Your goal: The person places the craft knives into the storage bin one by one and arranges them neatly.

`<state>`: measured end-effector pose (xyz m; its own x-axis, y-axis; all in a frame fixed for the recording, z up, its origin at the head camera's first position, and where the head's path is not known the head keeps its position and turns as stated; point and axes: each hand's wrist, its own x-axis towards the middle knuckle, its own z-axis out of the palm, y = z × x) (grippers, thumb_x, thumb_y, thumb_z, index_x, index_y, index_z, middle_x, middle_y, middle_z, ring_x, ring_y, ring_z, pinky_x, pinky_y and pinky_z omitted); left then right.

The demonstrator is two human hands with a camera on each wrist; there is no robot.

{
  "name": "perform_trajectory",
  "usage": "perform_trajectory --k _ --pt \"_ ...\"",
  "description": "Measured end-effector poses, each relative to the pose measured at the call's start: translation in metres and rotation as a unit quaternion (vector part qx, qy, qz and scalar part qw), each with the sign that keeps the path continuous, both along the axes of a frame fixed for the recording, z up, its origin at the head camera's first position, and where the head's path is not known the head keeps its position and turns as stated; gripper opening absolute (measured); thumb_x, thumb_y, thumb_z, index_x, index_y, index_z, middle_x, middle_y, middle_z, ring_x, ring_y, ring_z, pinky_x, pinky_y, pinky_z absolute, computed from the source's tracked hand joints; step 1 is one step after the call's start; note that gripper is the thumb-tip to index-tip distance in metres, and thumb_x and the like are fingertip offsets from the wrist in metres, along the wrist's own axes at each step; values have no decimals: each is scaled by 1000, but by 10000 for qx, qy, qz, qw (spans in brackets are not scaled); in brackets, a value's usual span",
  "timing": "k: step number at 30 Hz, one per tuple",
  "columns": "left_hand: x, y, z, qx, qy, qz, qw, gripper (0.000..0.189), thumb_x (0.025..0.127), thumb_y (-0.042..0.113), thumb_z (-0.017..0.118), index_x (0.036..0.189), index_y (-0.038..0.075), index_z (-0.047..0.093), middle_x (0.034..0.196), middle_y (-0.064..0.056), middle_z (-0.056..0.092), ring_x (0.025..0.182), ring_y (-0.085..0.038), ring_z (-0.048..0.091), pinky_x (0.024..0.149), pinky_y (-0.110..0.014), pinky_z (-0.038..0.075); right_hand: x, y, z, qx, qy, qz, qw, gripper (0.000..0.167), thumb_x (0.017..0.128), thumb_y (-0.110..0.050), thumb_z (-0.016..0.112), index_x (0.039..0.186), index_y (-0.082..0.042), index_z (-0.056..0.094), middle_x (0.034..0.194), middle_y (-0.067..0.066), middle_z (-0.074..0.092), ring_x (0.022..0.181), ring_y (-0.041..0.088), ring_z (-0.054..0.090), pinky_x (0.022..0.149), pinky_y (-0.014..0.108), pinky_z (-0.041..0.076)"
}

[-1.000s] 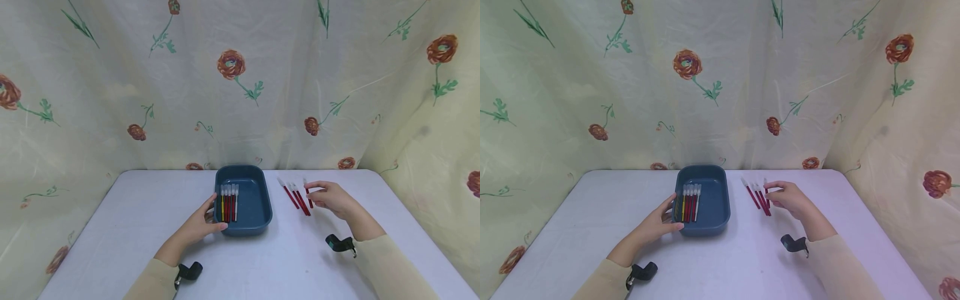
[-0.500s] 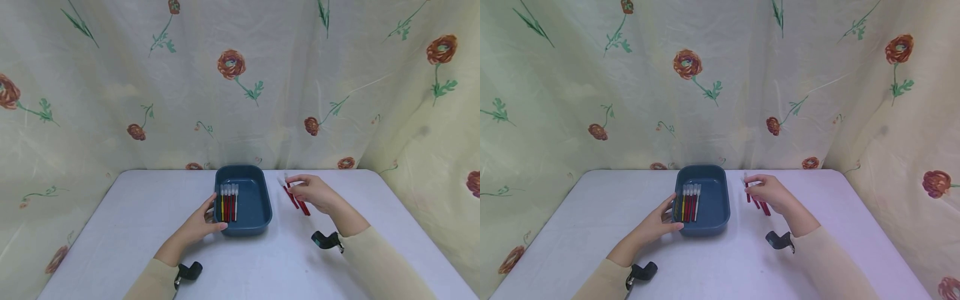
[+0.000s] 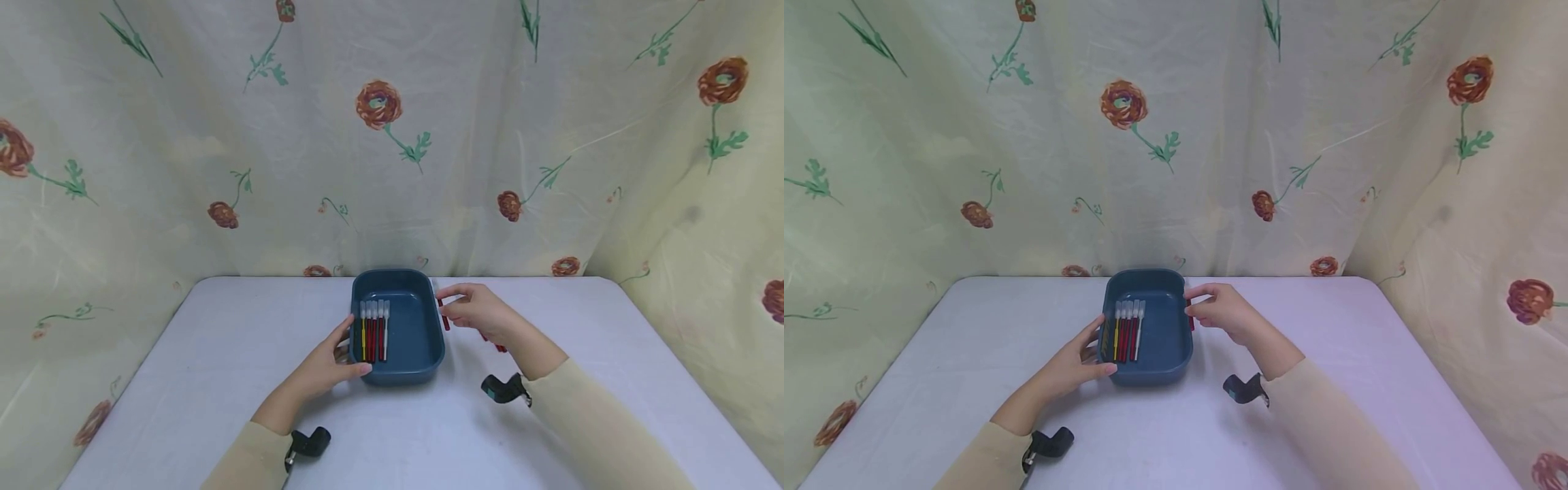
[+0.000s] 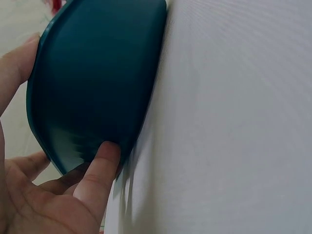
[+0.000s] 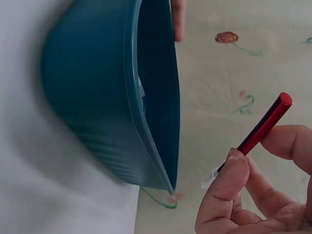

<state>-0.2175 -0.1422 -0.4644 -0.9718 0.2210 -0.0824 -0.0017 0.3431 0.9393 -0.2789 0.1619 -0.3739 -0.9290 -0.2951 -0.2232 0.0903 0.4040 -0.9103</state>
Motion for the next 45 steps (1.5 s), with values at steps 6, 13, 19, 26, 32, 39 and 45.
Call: perform_trajectory --k 6,13,19,26,32,39,45 --pt "0 -1 -3 -39 -10 -12 10000 104 81 28 86 161 24 20 161 -22 27 142 -43 37 109 -51 41 -5 -16 -7 -107 -247 -19 9996 42 96 -8 65 136 2 57 127 23 62 104 25 64 101 43 51" --pt "0 2 0 -120 20 10 9999 104 81 29 86 161 26 21 160 -22 28 141 -44 38 107 -53 43 -9 -31 -9 -79 -294 -57 9995 37 96 -8 66 132 -1 62 121 20 65 103 25 65 102 43 51" --pt "-1 2 2 -126 -21 29 9999 102 81 29 85 161 27 21 161 -20 28 141 -43 38 107 -53 43 -13 -45 -18 -217 -331 18 9992 38 94 -6 68 130 2 62 127 20 63 101 24 67 99 41 52" --pt "-1 3 1 -125 7 -27 9999 103 82 29 85 161 26 20 160 -21 30 140 -44 39 106 -54 44 -15 -59 -29 -95 -355 -2 9993 38 93 -6 69 129 3 62 132 20 60 100 26 68 96 40 54" --pt "-1 2 0 -60 3 -37 10000 102 82 29 85 161 26 21 160 -20 29 140 -43 39 105 -53 44 -16 -70 -36 81 -312 -51 9995 34 92 -6 71 125 0 65 127 17 61 95 23 68 93 39 56" --pt "-1 0 0 42 -22 -87 10000 104 82 30 85 162 25 19 160 -21 29 141 -43 39 104 -50 46 -11 -81 -43 172 -311 -78 9993 31 90 -5 71 121 0 66 127 18 60 90 19 68 85 34 58" --pt "-1 -1 0 56 0 -106 9999 104 81 30 85 162 23 19 160 -22 28 141 -43 38 105 -49 46 -13 -86 -49 535 -271 -123 9981 30 90 -7 72 119 -3 67 114 14 66 88 20 68 83 35 58"
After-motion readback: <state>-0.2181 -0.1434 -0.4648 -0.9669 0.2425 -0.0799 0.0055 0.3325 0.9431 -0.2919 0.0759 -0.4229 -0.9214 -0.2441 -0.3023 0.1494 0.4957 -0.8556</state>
